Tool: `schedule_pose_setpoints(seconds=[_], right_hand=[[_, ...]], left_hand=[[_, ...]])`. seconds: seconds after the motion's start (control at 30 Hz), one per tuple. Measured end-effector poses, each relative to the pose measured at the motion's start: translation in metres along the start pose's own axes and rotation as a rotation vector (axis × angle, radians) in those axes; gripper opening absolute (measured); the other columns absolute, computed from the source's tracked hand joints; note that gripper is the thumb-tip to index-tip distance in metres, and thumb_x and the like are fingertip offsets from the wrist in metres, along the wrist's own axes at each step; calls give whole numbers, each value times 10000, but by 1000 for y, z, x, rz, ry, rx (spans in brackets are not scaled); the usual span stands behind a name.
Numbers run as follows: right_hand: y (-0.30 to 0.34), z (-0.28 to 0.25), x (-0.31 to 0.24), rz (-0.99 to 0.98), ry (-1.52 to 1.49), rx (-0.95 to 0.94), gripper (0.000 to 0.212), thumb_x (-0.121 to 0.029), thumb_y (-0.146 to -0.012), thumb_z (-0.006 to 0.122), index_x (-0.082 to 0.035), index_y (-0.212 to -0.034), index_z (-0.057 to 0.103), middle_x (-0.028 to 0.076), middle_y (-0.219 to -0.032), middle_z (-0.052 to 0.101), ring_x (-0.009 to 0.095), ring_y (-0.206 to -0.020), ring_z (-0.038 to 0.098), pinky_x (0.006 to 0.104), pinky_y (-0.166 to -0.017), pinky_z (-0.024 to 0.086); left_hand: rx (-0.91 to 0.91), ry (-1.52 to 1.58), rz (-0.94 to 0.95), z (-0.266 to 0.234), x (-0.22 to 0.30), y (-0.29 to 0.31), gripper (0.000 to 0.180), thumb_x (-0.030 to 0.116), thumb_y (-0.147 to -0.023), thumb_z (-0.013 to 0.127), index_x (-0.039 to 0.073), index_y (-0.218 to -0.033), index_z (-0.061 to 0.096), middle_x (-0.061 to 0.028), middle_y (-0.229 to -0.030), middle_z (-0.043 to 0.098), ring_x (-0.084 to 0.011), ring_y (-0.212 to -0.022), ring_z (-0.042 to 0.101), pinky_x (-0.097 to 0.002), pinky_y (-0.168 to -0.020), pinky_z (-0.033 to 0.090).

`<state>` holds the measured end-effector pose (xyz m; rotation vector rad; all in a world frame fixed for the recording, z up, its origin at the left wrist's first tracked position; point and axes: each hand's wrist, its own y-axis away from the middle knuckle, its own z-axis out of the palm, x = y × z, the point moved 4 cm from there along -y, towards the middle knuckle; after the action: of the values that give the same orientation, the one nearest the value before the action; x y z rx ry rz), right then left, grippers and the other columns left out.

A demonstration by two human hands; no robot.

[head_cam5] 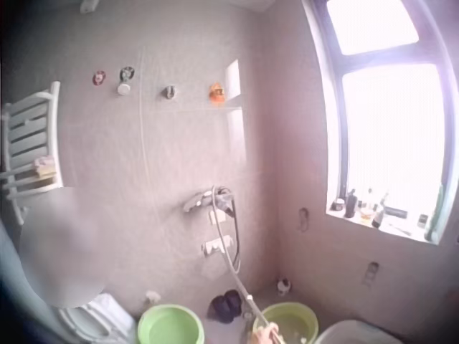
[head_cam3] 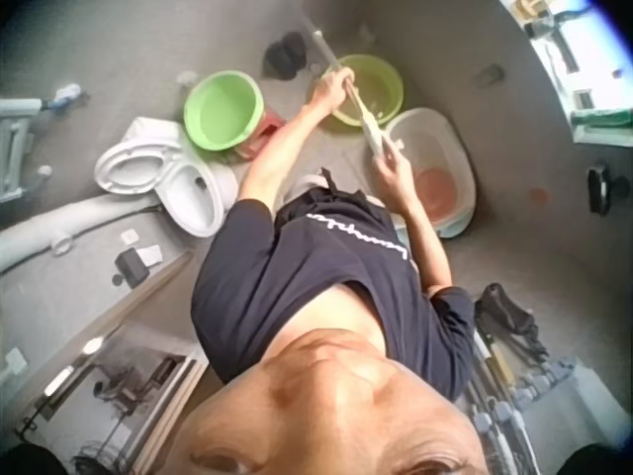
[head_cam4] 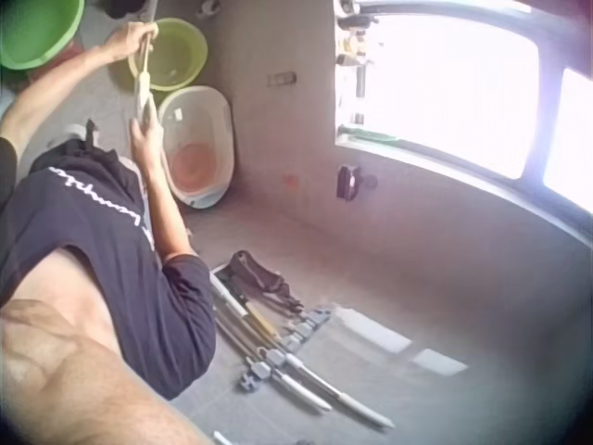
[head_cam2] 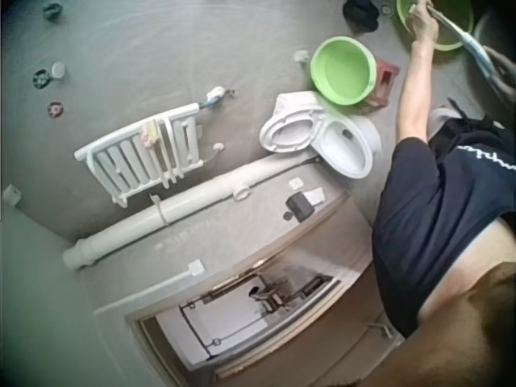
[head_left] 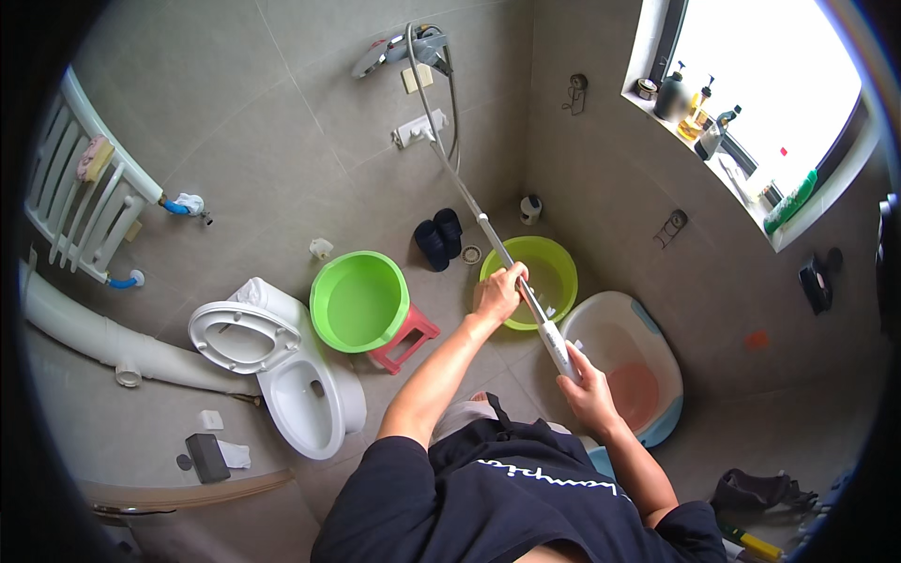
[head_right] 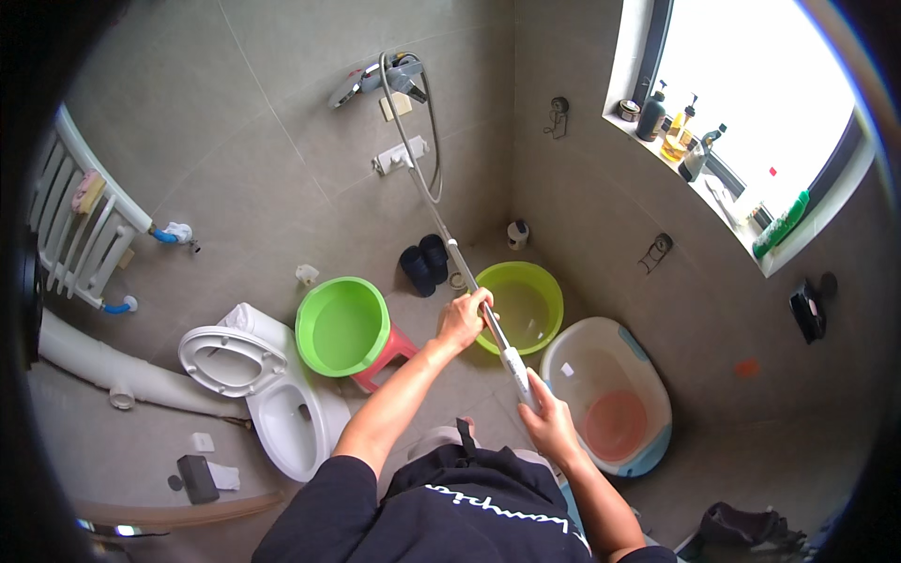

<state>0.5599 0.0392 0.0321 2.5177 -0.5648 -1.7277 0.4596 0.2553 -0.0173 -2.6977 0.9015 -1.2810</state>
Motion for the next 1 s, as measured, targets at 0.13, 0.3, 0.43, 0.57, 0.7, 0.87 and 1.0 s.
schedule_pose_setpoints(seconds=[0.13, 0.3, 0.43, 0.57, 0.7, 0.87, 1.0], right_hand=[[5, -7, -12, -126, 5, 43, 553, -71, -768, 555, -74, -1298, 398, 45, -742, 541, 80, -536, 475, 226, -516, 403], [6, -5, -15, -101, 115, -26, 578, -86, -762, 547, -64, -1313, 371, 103, -879, 579, 124, -716, 535, 253, -669, 441], [1, 7, 4, -73, 32, -40, 598, -99, -755, 549, -64, -1321, 358, 115, -906, 576, 135, -805, 533, 258, -747, 433], [-3, 13, 16, 76, 10, -118, 597, -110, -744, 538, -51, -1309, 355, 246, -1000, 585, 255, -920, 602, 306, -795, 439], [-6, 22, 30, 2, 15, -96, 600, -101, -744, 534, -51, -1313, 351, 240, -1044, 579, 248, -973, 585, 301, -837, 424], [-13, 30, 61, 3, -41, -61, 594, -81, -738, 528, -57, -1310, 368, 216, -1074, 581, 236, -985, 580, 298, -854, 419], [-21, 41, 74, 46, -38, -87, 584, -80, -728, 535, -70, -1296, 398, 214, -1082, 580, 246, -980, 588, 296, -840, 430]], left_hand=[[74, -24, 79, -15, 19, -8, 263, 269, -689, 706, 128, -806, 517, -86, -679, 583, -276, -672, 599, -385, -573, 446], [63, -90, 6, -16, 18, 1, 267, 264, -694, 698, 132, -834, 513, -96, -707, 579, -282, -717, 597, -382, -593, 444], [9, -56, -29, 0, -5, 6, 262, 252, -704, 692, 126, -839, 507, -99, -729, 551, -292, -737, 578, -378, -612, 437], [-46, -86, -91, 4, -10, 17, 256, 243, -709, 688, 130, -845, 504, -98, -743, 551, -297, -729, 575, -387, -617, 438], [-57, -28, -95, 11, -22, 22, 249, 233, -712, 682, 132, -850, 501, -100, -760, 552, -299, -733, 573, -394, -621, 442], [-73, -45, -130, 32, -34, 30, 173, 129, -745, 617, 142, -865, 492, -118, -728, 527, -317, -700, 567, -403, -595, 448], [15, 36, -135, 53, -80, 56, 208, 126, -726, 643, 135, -859, 484, -119, -730, 540, -321, -690, 563, -409, -598, 444]])
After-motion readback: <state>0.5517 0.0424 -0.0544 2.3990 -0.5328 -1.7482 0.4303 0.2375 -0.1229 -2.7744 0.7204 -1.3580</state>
